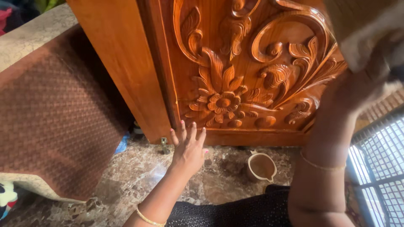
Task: The person applies a liquid from a cup to a carved wooden wardrobe using a paintbrush, moving the brush over the floral patterns while touching the wood with their other hand.
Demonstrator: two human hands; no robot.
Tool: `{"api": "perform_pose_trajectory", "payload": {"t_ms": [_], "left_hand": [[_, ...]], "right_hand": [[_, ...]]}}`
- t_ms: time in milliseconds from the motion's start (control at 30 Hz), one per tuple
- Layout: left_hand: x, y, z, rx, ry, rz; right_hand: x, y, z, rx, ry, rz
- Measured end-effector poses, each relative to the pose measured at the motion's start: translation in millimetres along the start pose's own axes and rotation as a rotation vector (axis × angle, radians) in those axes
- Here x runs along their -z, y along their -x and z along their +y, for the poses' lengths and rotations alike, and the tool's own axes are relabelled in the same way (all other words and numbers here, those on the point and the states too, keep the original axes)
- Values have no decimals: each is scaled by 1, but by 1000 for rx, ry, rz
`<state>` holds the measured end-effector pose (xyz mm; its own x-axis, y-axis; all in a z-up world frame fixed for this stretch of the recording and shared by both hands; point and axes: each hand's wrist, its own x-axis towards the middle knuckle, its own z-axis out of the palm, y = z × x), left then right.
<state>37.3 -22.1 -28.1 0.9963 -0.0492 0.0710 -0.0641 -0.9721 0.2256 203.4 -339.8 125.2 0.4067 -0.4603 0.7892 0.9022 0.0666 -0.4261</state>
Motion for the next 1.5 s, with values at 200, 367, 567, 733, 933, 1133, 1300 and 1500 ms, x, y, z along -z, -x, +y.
{"api": "perform_pose_trajectory", "payload": {"t_ms": [200, 367, 567, 733, 933, 1133, 1300, 1500], "left_hand": [[13, 4, 6, 0, 2, -2], [14, 1, 23, -222, 100, 270], [9, 6, 46, -453, 258, 348], [5, -4, 38, -461, 197, 402], [3, -3, 31, -384, 154, 326], [3, -4, 34, -377, 153, 322], [1, -6, 41, -414, 170, 331], [-2, -4, 44, -417, 143, 290]], "right_hand": [[3, -24, 39, -236, -669, -19], [29, -29, 43, 183, 64, -78], [-2, -54, 29, -52, -404, -14], [10, -48, 40, -80, -378, -124], [67, 30, 10, -162, -206, -32], [66, -37, 19, -6, -83, 123], [25, -110, 46, 43, -335, -41], [45, -69, 68, -3, -267, -15]]}}
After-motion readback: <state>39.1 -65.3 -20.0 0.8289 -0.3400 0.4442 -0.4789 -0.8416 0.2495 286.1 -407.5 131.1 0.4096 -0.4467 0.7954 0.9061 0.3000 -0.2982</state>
